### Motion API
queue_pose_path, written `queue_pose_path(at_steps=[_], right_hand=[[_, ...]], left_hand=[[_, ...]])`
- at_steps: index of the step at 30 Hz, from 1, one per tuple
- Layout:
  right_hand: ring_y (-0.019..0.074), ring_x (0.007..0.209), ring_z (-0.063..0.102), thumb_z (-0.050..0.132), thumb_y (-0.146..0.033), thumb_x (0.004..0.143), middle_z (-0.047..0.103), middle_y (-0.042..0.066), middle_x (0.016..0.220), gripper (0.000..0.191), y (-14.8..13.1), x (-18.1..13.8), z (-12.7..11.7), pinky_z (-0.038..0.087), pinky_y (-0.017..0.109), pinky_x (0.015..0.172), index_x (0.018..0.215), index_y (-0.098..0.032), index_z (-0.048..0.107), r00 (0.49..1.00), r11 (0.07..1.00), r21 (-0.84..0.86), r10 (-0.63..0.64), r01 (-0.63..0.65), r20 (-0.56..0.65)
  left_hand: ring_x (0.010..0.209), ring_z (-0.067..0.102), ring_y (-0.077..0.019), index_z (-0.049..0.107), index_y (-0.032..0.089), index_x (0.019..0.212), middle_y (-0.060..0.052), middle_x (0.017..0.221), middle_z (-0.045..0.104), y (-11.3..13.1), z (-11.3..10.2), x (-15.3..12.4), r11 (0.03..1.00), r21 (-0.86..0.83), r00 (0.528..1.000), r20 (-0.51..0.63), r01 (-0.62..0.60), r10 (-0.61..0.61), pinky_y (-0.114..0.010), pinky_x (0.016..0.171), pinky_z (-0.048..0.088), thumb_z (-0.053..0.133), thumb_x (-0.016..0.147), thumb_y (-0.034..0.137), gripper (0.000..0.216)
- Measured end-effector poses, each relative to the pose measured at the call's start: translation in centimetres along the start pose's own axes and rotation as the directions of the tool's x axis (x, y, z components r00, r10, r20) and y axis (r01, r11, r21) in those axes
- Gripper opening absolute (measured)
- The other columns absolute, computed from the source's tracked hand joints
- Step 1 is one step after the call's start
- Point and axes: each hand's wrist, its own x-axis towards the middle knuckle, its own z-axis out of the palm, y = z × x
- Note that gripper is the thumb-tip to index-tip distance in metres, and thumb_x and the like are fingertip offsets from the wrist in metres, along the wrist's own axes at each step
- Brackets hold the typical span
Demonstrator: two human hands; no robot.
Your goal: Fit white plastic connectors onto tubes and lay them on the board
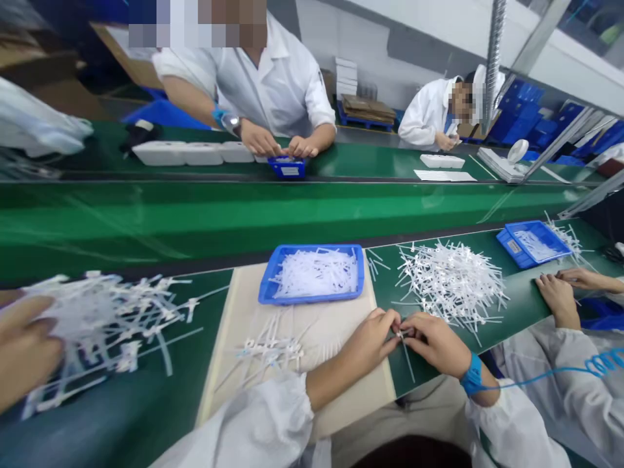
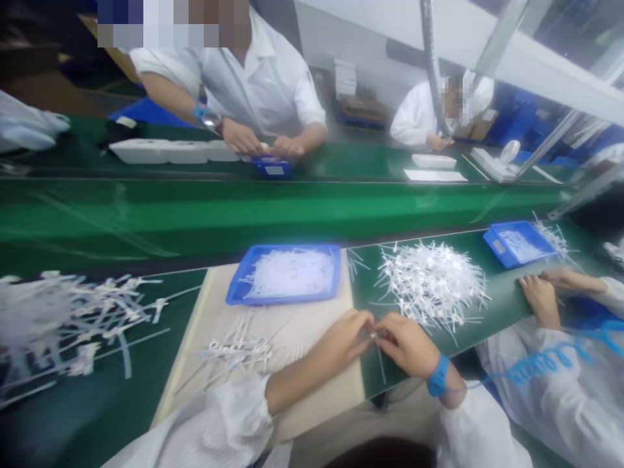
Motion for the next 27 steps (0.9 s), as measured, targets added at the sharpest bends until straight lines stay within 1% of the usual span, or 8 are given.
queue_pose_path(at_steps=[2, 4, 6, 7, 10, 14, 20, 27], right_hand=[[0.0214, 0.089, 0.073, 0.062, -0.016, 0.105, 0.076, 0.007, 0.106, 0.026, 0.4, -1.2, 0.2, 0.061, 0.035, 0.082, 0.127, -0.025, 0.072, 0.976, 0.992, 0.121, 0.069, -0.045, -0.205], [0.0229, 0.094, 0.074, 0.059, -0.022, 0.108, 0.076, 0.009, 0.111, 0.024, 0.7, -2.2, 1.0, 0.063, 0.037, 0.086, 0.128, -0.026, 0.072, 0.890, 0.962, 0.262, 0.188, -0.081, -0.415], [0.0229, 0.093, 0.076, 0.060, -0.028, 0.108, 0.077, 0.009, 0.108, 0.022, 0.8, -2.6, 2.5, 0.064, 0.037, 0.085, 0.126, -0.024, 0.072, 0.806, 0.903, 0.421, 0.309, -0.082, -0.504], [0.0223, 0.090, 0.076, 0.061, -0.029, 0.107, 0.076, 0.008, 0.105, 0.022, 0.8, -2.6, 3.3, 0.065, 0.036, 0.083, 0.126, -0.024, 0.071, 0.789, 0.867, 0.493, 0.353, -0.074, -0.503], [0.0206, 0.083, 0.076, 0.065, -0.030, 0.103, 0.077, 0.007, 0.099, 0.025, 0.0, -2.2, 5.9, 0.065, 0.032, 0.075, 0.126, -0.022, 0.070, 0.803, 0.792, 0.609, 0.390, -0.043, -0.451], [0.0189, 0.083, 0.073, 0.068, -0.027, 0.102, 0.078, 0.007, 0.106, 0.027, -1.1, -2.1, 7.9, 0.063, 0.031, 0.079, 0.129, -0.024, 0.073, 0.825, 0.844, 0.536, 0.313, -0.014, -0.471], [0.0181, 0.083, 0.073, 0.073, -0.034, 0.105, 0.078, 0.008, 0.111, 0.023, -0.8, -2.8, 7.4, 0.061, 0.030, 0.079, 0.124, -0.024, 0.078, 0.846, 0.849, 0.526, 0.237, 0.058, -0.477], [0.0208, 0.092, 0.073, 0.070, -0.028, 0.106, 0.079, 0.008, 0.108, 0.020, -0.6, -2.7, 6.6, 0.060, 0.033, 0.084, 0.122, -0.025, 0.081, 0.859, 0.849, 0.519, 0.192, 0.097, -0.475]], left_hand=[[0.104, 0.063, -0.0265, 0.060, 0.022, 0.115, -0.006, 0.106, 0.068, 0.3, 0.1, -0.1, 1.000, -0.017, 1.000, -0.010, -0.005, 0.004, -0.039, 0.093, 0.052, 0.064, 0.095, 0.011, 0.023], [0.107, 0.064, -0.0262, 0.061, 0.023, 0.120, -0.006, 0.109, 0.068, 0.9, 0.2, -0.3, 0.996, -0.090, 0.998, -0.059, 0.008, -0.013, -0.040, 0.097, 0.052, 0.062, 0.096, 0.013, 0.026], [0.104, 0.065, -0.0241, 0.061, 0.023, 0.120, -0.005, 0.108, 0.067, 1.5, 0.1, -0.4, 0.976, -0.214, 0.993, -0.097, 0.041, -0.062, -0.038, 0.096, 0.053, 0.059, 0.099, 0.018, 0.022], [0.102, 0.065, -0.0230, 0.060, 0.023, 0.118, -0.005, 0.107, 0.067, 1.7, 0.1, -0.4, 0.958, -0.282, 0.991, -0.097, 0.059, -0.089, -0.037, 0.094, 0.053, 0.059, 0.100, 0.022, 0.017], [0.099, 0.066, -0.0218, 0.060, 0.022, 0.108, -0.004, 0.102, 0.065, 1.8, -0.1, -0.4, 0.889, -0.447, 0.991, -0.038, 0.098, -0.128, -0.035, 0.092, 0.055, 0.060, 0.104, 0.035, 0.014], [0.103, 0.068, -0.0232, 0.063, 0.021, 0.105, -0.005, 0.104, 0.067, 1.1, 0.1, -0.5, 0.820, -0.561, 0.991, 0.007, 0.114, -0.132, -0.036, 0.096, 0.056, 0.068, 0.102, 0.048, 0.028], [0.103, 0.068, -0.0227, 0.064, 0.021, 0.099, -0.006, 0.105, 0.069, 0.8, 0.3, -0.8, 0.784, -0.613, 0.992, -0.003, 0.095, -0.122, -0.034, 0.096, 0.055, 0.076, 0.099, 0.044, 0.026], [0.104, 0.066, -0.0218, 0.068, 0.021, 0.096, -0.006, 0.108, 0.067, 1.7, -0.1, -0.8, 0.876, -0.481, 0.993, -0.109, -0.009, -0.050, -0.032, 0.094, 0.055, 0.074, 0.101, 0.034, 0.015]])
